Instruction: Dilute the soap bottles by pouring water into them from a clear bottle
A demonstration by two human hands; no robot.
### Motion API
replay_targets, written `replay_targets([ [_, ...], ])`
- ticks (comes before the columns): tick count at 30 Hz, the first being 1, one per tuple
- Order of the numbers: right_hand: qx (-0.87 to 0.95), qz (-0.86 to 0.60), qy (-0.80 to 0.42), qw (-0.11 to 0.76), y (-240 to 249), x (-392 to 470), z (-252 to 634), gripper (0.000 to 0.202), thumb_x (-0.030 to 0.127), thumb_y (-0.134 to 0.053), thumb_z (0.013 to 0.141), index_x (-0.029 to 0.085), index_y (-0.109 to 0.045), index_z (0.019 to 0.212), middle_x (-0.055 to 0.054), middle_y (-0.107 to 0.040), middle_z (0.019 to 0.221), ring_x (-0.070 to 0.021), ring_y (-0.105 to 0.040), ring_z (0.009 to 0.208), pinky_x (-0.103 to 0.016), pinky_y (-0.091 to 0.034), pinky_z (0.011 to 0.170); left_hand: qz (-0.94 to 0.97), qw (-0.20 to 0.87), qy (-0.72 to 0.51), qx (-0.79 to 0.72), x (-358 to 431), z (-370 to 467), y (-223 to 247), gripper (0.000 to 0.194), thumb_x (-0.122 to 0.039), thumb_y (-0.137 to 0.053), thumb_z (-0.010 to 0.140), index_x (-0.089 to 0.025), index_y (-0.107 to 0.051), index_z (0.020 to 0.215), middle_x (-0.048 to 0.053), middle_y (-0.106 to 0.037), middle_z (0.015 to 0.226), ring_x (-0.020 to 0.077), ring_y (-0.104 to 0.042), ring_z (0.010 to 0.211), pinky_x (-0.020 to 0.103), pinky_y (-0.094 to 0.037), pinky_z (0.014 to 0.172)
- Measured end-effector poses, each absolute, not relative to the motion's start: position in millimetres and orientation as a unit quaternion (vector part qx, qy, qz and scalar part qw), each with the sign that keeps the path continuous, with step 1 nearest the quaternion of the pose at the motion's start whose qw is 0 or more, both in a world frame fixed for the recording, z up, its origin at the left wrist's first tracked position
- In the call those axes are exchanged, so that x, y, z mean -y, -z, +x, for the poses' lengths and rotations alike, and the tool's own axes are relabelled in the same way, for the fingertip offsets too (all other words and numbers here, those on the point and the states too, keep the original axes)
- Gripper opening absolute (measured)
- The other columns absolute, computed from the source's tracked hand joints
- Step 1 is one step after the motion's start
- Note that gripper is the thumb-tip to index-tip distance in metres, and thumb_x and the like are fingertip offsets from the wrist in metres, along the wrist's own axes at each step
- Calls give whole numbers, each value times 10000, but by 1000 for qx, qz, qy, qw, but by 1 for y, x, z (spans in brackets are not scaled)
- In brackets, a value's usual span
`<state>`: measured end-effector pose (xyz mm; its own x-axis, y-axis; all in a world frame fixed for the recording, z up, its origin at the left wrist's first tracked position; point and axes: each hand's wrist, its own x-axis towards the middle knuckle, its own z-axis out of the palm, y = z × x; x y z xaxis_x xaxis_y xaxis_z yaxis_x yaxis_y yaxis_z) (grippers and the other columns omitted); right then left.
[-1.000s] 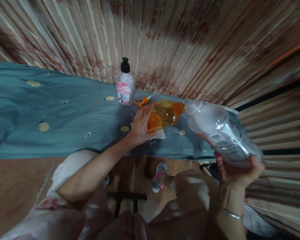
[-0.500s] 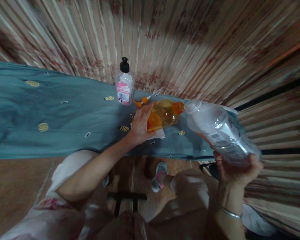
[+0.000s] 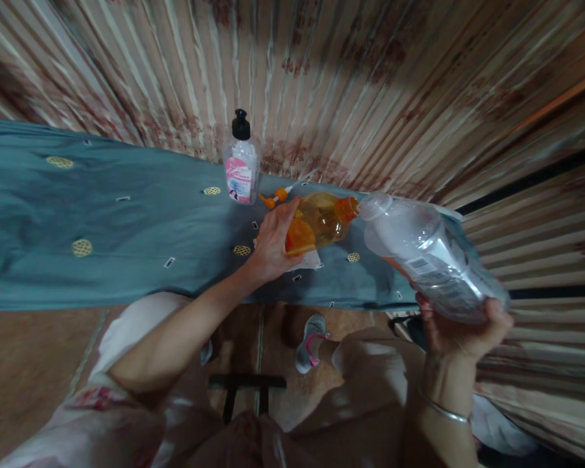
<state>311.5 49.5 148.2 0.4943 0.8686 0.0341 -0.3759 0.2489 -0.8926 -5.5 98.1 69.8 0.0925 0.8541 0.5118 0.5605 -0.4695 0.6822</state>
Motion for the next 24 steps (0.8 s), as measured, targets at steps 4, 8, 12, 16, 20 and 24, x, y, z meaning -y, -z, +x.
replay_targets([
  [4, 326, -444, -400, 732, -148, -50, 311, 599, 467, -736, 523, 178, -681, 1045, -98, -694, 1067, -176, -639, 666, -242, -470, 344, 724, 160, -456, -492, -97, -6, -71, 1103, -279, -865, 682, -209, -249, 1593, 183, -451, 1544, 386, -457, 1400, 568, -352, 1190],
  [8, 320, -444, -413, 728, -148, -49, 313, 598, 445, -729, 533, 185, -678, 1069, -98, -699, 1058, -185, -647, 677, -235, -456, 335, 725, 162, -455, -491, -96, -6, -72, 1063, -281, -844, 712, -221, -257, 1596, 170, -441, 1558, 377, -432, 1425, 557, -335, 1206],
  [12, 314, -449, -399, 735, -150, -49, 313, 532, 415, -744, 514, 206, -675, 998, -38, -692, 956, -176, -655, 641, -259, -503, 346, 723, 160, -454, -496, -97, -5, -71, 1084, -302, -856, 704, -234, -243, 1596, 165, -456, 1547, 374, -454, 1404, 568, -345, 1195],
  [16, 315, -450, -395, 737, -151, -49, 313, 509, 411, -737, 509, 225, -669, 978, -12, -695, 940, -158, -641, 596, -252, -486, 321, 724, 162, -449, -498, -96, -4, -73, 1076, -306, -851, 715, -244, -237, 1597, 162, -454, 1556, 373, -453, 1406, 566, -347, 1193],
  [20, 311, -437, -387, 750, -150, -49, 314, 475, 379, -732, 510, 267, -658, 966, 6, -702, 1040, -185, -681, 670, -259, -489, 323, 719, 170, -448, -503, -95, -5, -74, 1063, -322, -847, 721, -244, -248, 1597, 157, -464, 1545, 372, -452, 1406, 560, -347, 1196],
  [24, 313, -448, -382, 745, -150, -49, 311, 447, 395, -712, 518, 265, -667, 944, -5, -708, 1054, -181, -670, 676, -251, -485, 340, 723, 164, -447, -501, -95, -5, -73, 1069, -320, -841, 723, -244, -233, 1599, 157, -450, 1556, 372, -441, 1414, 564, -338, 1198],
])
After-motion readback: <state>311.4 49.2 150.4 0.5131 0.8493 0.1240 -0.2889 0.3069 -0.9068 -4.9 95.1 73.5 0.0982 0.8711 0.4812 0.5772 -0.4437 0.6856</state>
